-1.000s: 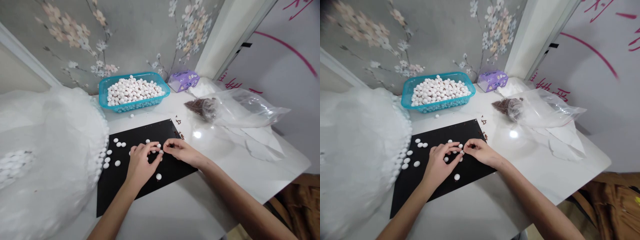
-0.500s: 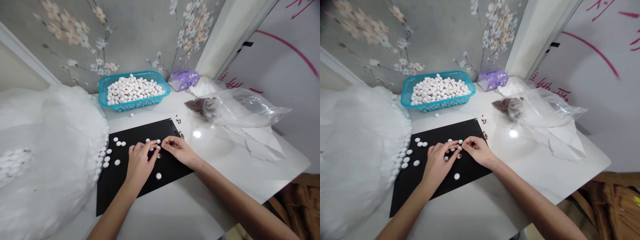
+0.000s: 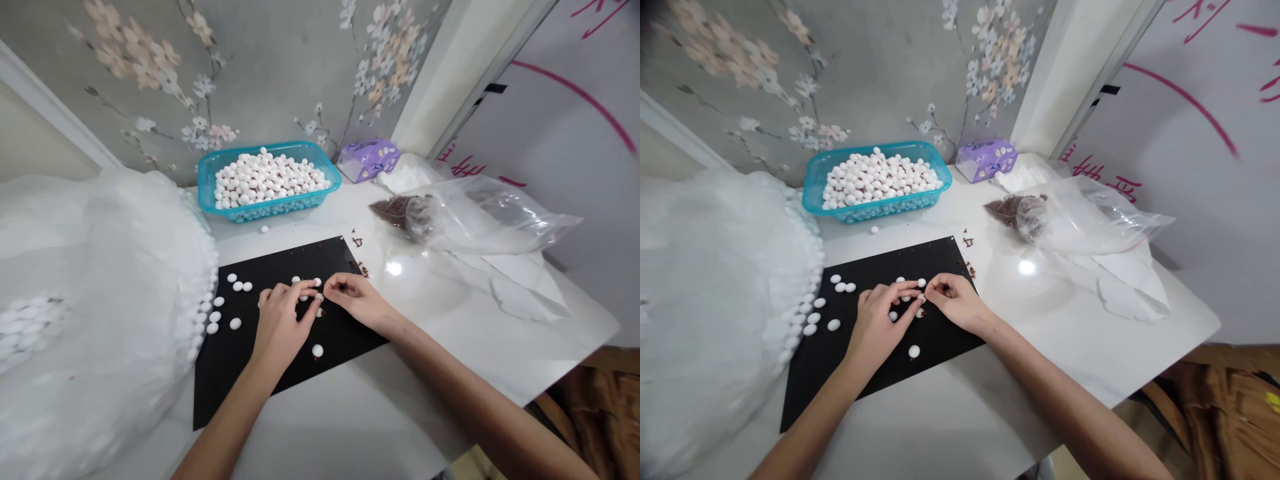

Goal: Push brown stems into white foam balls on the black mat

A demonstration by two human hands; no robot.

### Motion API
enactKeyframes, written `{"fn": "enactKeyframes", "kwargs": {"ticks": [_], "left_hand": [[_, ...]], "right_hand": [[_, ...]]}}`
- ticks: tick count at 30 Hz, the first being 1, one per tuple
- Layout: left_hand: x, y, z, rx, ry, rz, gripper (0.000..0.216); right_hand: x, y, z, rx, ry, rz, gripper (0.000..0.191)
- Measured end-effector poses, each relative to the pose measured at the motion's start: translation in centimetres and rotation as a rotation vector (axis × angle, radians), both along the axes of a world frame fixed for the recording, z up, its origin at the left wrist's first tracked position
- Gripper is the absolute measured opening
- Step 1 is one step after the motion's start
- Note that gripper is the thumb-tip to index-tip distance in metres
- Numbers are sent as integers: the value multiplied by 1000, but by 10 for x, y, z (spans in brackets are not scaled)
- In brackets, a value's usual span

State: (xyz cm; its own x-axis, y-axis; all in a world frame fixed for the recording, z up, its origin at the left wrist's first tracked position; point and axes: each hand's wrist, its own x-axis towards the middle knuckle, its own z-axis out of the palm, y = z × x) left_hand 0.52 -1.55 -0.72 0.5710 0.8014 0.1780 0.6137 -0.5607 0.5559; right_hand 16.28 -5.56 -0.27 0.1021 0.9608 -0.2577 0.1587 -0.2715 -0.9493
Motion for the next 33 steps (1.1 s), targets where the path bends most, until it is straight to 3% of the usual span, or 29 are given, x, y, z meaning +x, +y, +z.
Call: {"fn": "enactKeyframes", "kwargs": {"ticks": [19,33], "left_hand": [[1,2,-1,3,-18,25,16],[0,2,-1,-8,-17,23,13]], "right_hand": [[-2,0,0,-17,-38,3,15],[-6,-3,-7,80,-123,-59,16]]}}
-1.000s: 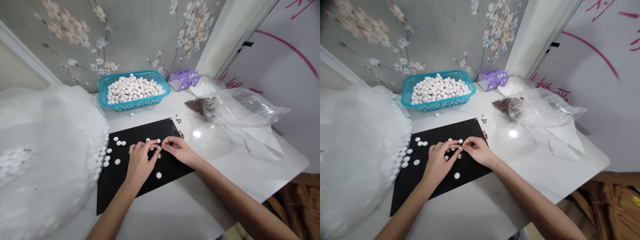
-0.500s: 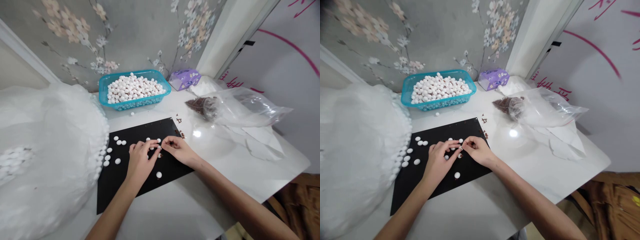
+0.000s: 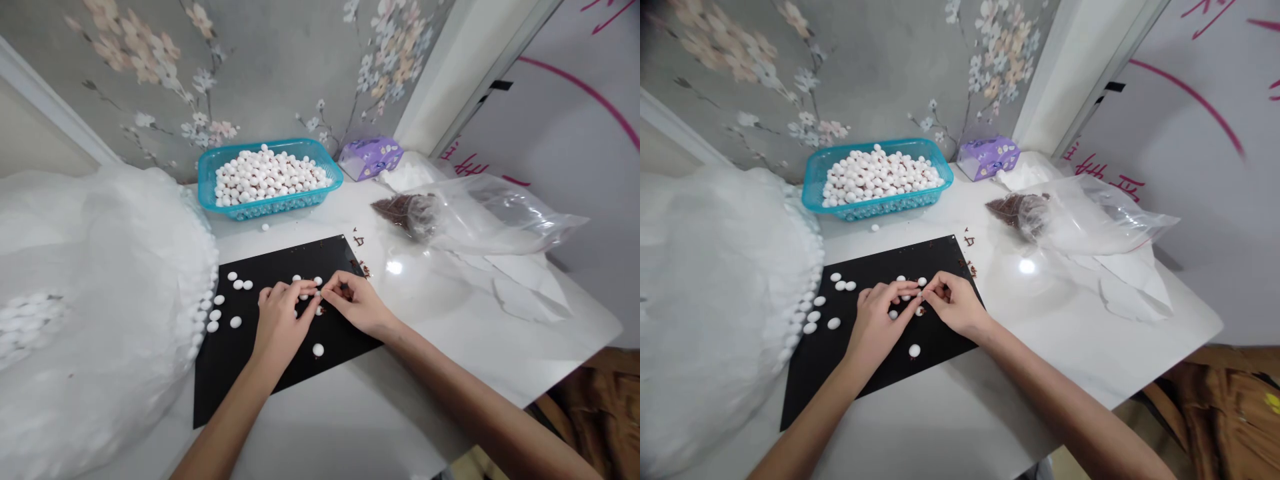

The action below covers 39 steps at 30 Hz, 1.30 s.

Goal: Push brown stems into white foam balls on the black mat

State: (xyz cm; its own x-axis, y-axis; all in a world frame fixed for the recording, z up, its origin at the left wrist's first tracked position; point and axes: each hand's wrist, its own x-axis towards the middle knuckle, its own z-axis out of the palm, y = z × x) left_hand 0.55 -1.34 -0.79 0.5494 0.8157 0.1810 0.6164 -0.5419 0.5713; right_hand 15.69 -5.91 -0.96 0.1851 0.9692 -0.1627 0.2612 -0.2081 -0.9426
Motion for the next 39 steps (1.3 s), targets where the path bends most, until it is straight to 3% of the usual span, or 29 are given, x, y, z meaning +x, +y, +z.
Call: {"fn": "enactKeyframes", "kwargs": {"ticks": [20,29,36,39], "left_hand": [[1,1,1,-21,10,-3,9],[0,-2,2,-55,-12,-17,16],[0,-4,4,-53,-20,-11,18],[0,-5,4,-27,-8,-13,19]], "right_hand": [[6,8,-4,-75,61,-48,23],[7,3,11,-123,247,-173,28],[10,25,16,40,-1,-183,16],[2,52,20,150,-151,-63,10]]}}
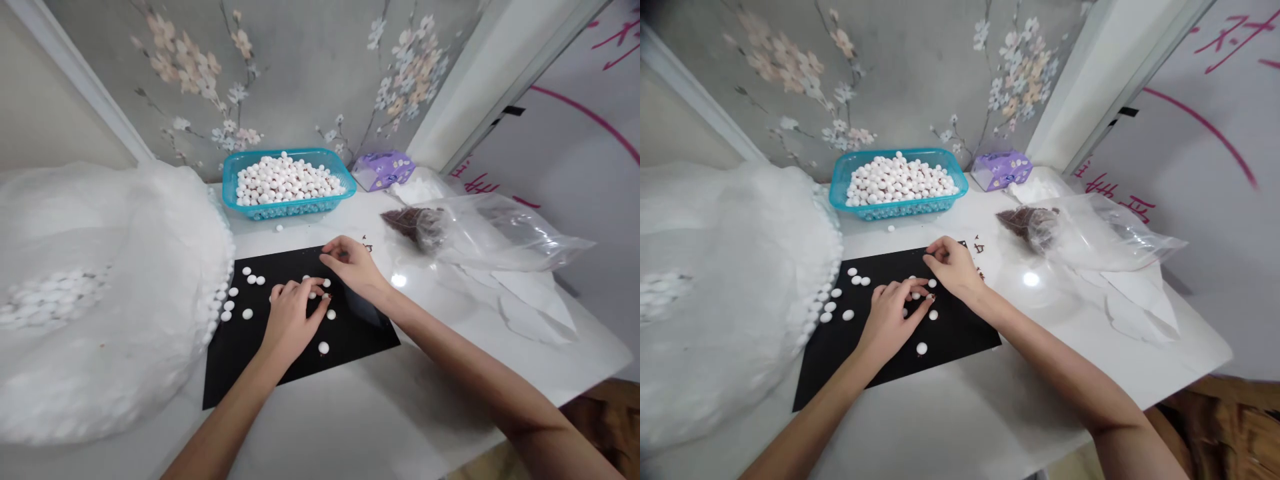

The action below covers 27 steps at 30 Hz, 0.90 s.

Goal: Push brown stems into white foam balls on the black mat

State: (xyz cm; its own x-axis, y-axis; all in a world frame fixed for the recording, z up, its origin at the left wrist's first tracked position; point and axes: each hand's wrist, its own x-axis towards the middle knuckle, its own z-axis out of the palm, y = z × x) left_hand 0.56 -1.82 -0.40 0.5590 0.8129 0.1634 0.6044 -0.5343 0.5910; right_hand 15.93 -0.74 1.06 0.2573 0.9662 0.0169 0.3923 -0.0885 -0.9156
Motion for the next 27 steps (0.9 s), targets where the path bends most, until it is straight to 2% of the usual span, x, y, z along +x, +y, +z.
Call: {"fn": "enactKeyframes", "kwargs": {"ticks": [4,9,16,19,22,25,27], "left_hand": [[0,-1,-3,51,18,10,13],[-2,0,-9,137,7,7,6],[-5,3,-12,193,9,11,13],[-4,1,-10,220,52,-1,14],[-2,-2,-7,235,100,19,12],[-1,-3,-3,224,81,40,11],[-2,-4,-2,218,52,45,14]], "right_hand": [[-21,34,6,-7,-274,276,7],[-54,52,10,3,-395,486,12],[-69,53,12,-33,-506,622,10],[-59,41,15,85,-463,529,11],[-37,19,15,224,-381,292,15],[-10,-6,9,232,-374,103,15],[4,-22,3,189,-374,56,15]]}}
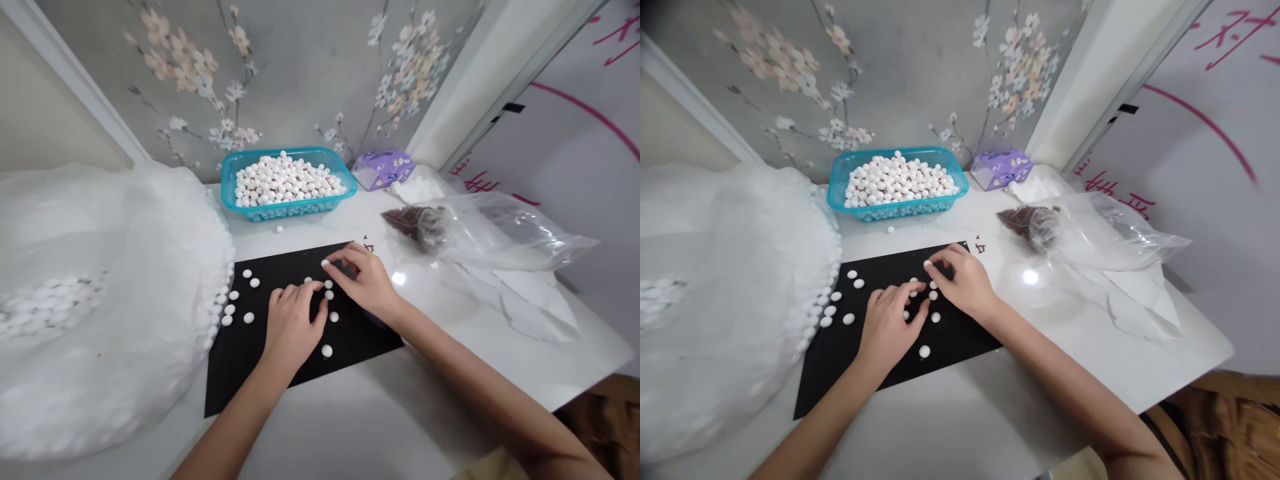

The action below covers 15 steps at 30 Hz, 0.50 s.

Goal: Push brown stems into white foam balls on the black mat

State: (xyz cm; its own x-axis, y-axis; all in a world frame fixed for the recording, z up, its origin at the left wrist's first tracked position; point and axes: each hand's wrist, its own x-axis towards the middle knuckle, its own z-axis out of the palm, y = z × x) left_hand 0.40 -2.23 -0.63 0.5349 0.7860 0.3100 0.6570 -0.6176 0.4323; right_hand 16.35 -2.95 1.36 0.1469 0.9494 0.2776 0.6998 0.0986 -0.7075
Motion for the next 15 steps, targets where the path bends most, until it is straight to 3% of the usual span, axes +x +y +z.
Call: {"fn": "enactKeyframes", "kwargs": {"ticks": [7,12,13,15], "left_hand": [[-2,-1,-2,160,-120,-73,19],[-2,-2,0,251,-171,-100,10],[-2,-2,0,250,-184,-86,9],[-2,-2,0,245,-203,-72,7]], "right_hand": [[-4,-38,-16,-99,148,66,18],[12,-37,1,-138,83,189,17],[24,-37,7,-146,20,187,16],[50,-39,18,-79,-84,-34,15]]}}
